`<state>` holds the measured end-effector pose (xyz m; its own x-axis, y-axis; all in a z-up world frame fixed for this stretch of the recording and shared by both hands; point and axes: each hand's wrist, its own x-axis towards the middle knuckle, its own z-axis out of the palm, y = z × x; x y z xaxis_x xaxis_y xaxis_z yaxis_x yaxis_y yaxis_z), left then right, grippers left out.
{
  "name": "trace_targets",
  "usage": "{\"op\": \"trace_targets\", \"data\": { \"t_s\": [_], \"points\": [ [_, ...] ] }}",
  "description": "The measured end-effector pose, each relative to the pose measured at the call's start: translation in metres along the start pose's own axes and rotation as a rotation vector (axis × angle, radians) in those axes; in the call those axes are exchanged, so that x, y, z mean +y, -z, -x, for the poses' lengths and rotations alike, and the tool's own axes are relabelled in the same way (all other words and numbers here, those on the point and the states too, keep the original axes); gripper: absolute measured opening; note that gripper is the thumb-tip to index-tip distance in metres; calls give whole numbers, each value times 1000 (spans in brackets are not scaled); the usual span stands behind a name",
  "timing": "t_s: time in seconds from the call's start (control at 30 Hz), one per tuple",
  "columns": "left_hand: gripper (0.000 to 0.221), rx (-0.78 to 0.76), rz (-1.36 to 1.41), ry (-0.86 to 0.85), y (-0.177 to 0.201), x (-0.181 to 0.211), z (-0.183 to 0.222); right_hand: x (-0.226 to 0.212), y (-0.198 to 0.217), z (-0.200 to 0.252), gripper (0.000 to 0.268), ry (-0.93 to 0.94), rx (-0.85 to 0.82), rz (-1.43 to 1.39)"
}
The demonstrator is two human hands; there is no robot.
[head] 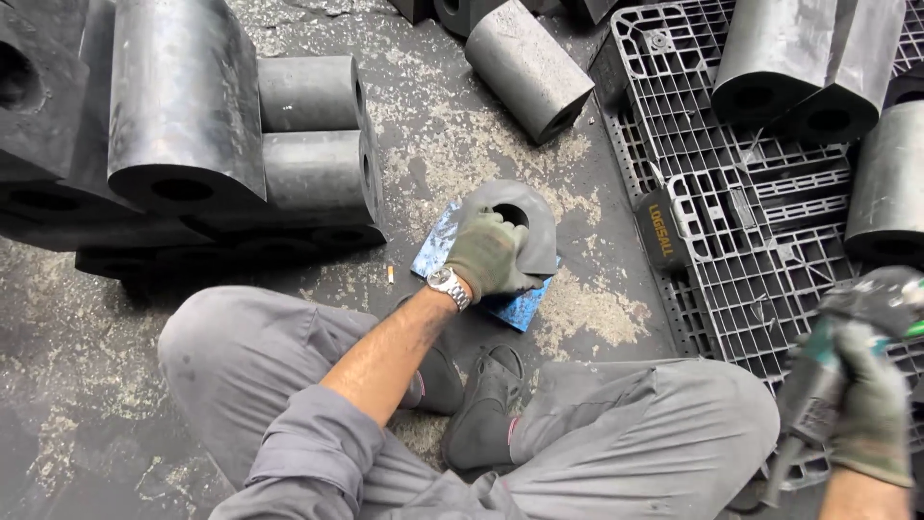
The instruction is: Grinding and smoothing the edges of industrial rubber products using an angle grinder.
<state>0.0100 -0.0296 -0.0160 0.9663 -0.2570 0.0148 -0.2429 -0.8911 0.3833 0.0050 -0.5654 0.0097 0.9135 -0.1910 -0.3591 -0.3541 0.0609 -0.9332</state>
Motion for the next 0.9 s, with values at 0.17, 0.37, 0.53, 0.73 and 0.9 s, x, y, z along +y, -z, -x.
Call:
{"op": "trace_targets", "data": {
  "t_s": [0.17,0.37,0.53,0.73,0.9],
  "points": [
    [58,172,-61,-17,-1,19,9,-19,92,-75,49,54,-185,105],
    [57,114,575,-118,38,121,56,-62,-116,72,65,173,-439,-337],
    [69,-237,1148,-125,36,164,103,-37,-226,113,71,162,-555,-569],
    [71,-80,1168,330,46,172,126,-24,-243,119,78,39,-738,-694],
    [65,399,589,98,15,170,119,-24,-250,120,57,55,-485,-621]
  ]
}}
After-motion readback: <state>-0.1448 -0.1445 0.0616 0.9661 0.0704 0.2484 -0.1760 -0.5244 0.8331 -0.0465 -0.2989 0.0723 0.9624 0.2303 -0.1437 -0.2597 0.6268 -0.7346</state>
